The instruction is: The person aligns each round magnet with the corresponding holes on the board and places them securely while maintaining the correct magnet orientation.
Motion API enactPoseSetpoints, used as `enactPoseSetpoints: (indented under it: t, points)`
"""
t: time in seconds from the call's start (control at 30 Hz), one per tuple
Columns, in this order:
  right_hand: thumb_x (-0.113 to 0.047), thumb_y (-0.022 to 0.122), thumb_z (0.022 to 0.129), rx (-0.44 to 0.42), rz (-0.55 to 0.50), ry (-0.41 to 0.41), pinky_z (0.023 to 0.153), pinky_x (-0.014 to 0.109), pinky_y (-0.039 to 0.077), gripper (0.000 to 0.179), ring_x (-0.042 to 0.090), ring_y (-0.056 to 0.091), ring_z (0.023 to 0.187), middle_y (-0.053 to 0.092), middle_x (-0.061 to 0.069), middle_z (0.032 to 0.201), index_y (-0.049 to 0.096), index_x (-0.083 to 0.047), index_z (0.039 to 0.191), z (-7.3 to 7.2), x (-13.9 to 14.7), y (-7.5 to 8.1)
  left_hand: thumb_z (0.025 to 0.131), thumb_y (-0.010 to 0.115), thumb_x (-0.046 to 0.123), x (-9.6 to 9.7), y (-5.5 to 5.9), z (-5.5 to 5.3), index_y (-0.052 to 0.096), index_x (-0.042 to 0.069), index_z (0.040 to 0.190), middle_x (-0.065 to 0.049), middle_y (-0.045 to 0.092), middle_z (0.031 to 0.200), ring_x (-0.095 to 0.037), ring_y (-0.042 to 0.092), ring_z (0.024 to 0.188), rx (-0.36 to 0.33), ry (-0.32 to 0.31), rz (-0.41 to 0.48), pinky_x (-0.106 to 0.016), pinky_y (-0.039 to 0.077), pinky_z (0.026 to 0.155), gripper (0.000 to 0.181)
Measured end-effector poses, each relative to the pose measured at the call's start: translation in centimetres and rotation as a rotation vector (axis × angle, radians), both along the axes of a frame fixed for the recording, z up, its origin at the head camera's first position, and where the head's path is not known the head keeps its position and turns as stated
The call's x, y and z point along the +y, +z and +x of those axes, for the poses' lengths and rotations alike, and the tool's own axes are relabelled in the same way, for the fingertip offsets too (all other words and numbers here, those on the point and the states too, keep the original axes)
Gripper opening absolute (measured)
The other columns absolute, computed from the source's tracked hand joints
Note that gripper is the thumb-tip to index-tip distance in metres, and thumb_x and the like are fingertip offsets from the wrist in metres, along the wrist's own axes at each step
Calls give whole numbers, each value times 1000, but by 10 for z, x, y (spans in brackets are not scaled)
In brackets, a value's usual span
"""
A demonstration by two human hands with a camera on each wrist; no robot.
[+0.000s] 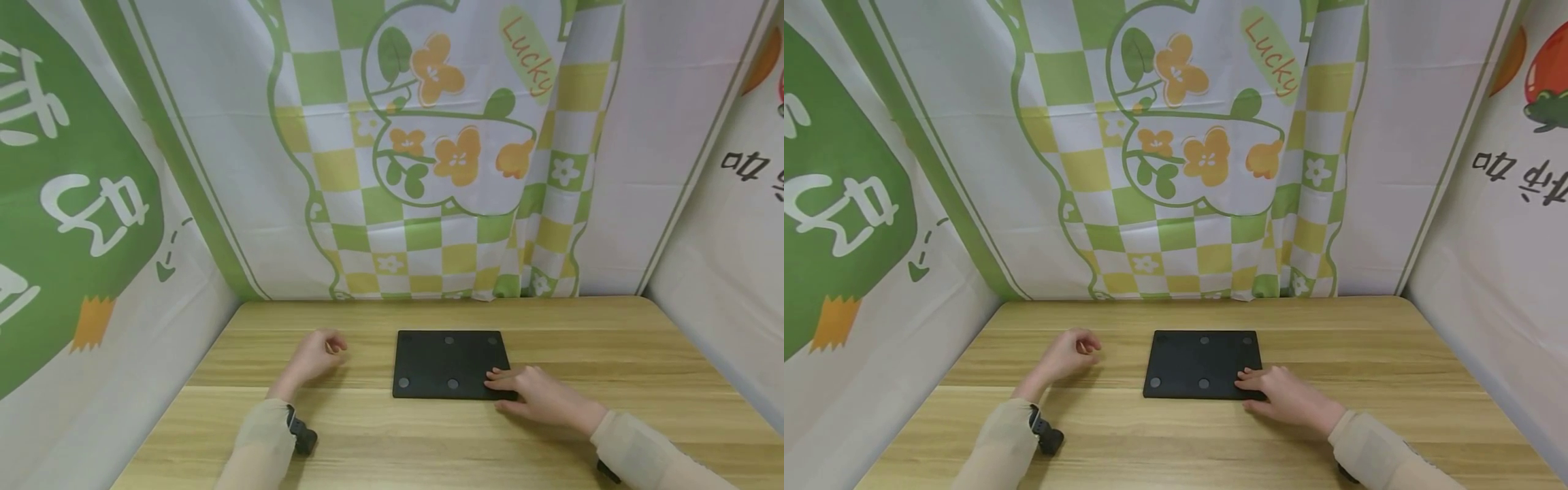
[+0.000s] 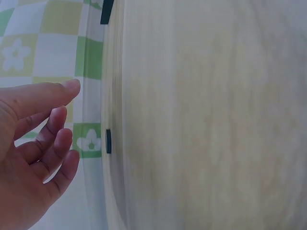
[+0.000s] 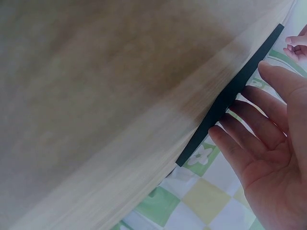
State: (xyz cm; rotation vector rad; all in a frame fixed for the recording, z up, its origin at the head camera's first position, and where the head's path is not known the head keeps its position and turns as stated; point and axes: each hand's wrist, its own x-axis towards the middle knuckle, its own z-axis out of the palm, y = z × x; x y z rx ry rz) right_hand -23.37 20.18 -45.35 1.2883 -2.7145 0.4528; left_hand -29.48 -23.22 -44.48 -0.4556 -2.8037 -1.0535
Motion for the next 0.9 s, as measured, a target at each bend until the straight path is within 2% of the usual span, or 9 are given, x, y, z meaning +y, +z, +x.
enactPoseSetpoints:
  t: [0.63, 0.9]
  points:
    - [-26, 66, 89, 4, -7, 7, 84, 41, 56, 38, 28, 62, 113, 62, 17, 123, 66, -4, 119, 0, -1, 0, 69, 80, 4, -24, -7, -9, 68, 5, 85, -7, 62, 82, -15, 55, 72, -88, 71, 29, -28, 45, 64, 20]
    - [-26, 67, 88, 3, -8, 2, 84, 40, 56, 38, 28, 62, 112, 62, 17, 123, 66, -3, 119, 1, -1, 1, 69, 80, 5, -30, -5, -10, 67, 4, 89, -7, 61, 84, -16, 54, 77, -138, 83, 22, -27, 44, 67, 23]
